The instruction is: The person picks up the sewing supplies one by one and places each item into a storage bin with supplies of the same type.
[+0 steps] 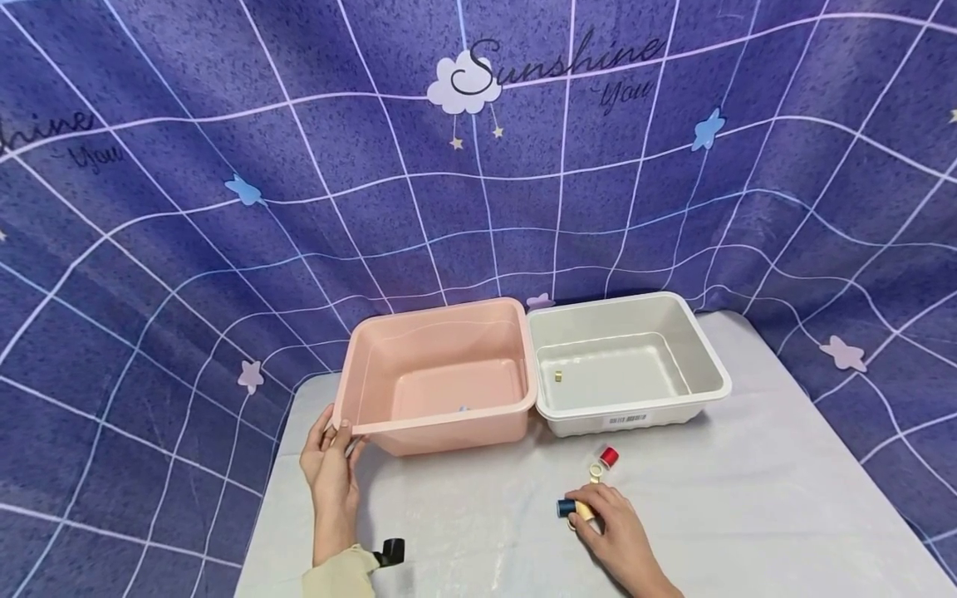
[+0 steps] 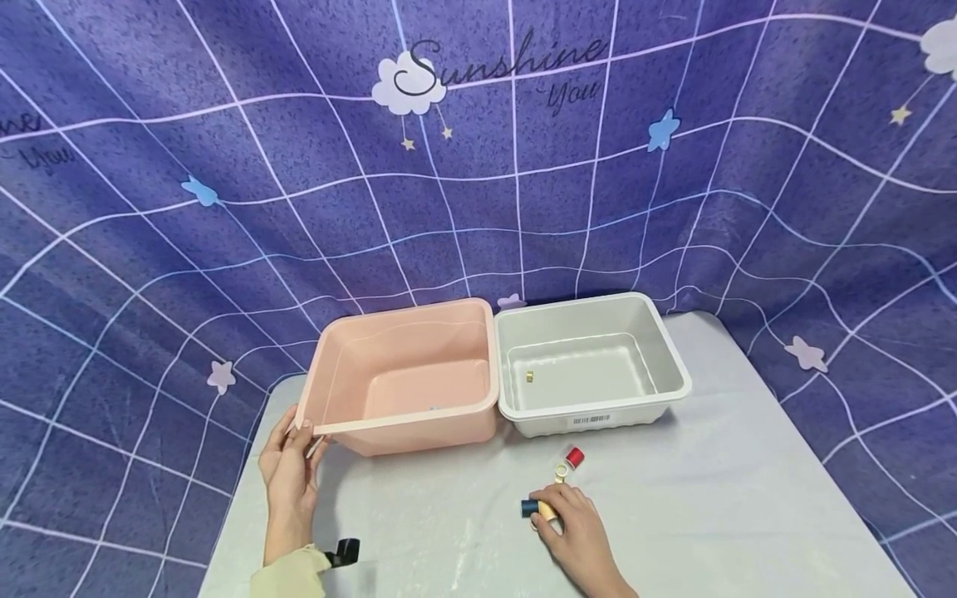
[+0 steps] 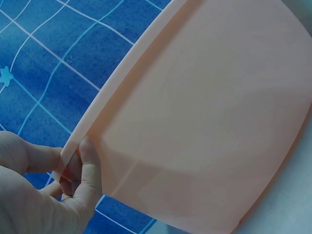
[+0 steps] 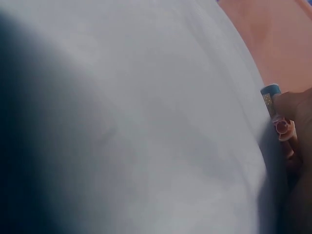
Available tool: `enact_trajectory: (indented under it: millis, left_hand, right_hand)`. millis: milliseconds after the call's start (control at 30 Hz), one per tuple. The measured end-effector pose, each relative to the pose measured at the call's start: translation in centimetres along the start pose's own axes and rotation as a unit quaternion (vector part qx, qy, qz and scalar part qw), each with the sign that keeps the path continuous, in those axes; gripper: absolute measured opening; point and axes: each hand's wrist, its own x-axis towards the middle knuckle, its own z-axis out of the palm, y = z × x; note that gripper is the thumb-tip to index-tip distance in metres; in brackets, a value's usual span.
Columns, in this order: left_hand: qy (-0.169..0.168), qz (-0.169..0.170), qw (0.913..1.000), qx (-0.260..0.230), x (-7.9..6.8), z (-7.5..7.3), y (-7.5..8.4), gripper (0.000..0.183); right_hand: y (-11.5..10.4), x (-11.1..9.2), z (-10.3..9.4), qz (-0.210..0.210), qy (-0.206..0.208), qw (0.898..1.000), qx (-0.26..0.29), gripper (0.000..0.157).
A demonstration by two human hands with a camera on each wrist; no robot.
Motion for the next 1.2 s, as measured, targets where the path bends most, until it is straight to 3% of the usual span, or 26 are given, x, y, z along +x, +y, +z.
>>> enact_trajectory:
  millis: [333,533,833,1200]
  left_hand:
    - [-0.003,0.0,1.0,-0.003,0.0,-0.1,0.0,0.054]
    - [-0.005,0.003,1.0,0.0,0.1,-0.1,-0.1,0.055]
    - [-0.007,0.004,0.9998,-0.019,0.1,-0.3,0.1,0.054]
    - [-0.003,-0.005,1.0,-0.003,0.3,-0.3,-0.1,0.054]
  right_hand:
    - [-0.2,0.2,-0.4,0.053,-0.013,0.996,0.068,0.033]
    - [-0.5,0.2,-0.6,0.055,0.003,0.992,0.117,0.03]
    - [-0.7,0.5,-1.1,0.127,-0.024,0.978,0.166,0.026]
    - [-0.9,0.8,-1.2,0.102,-0.018,0.977,0.187,0.028]
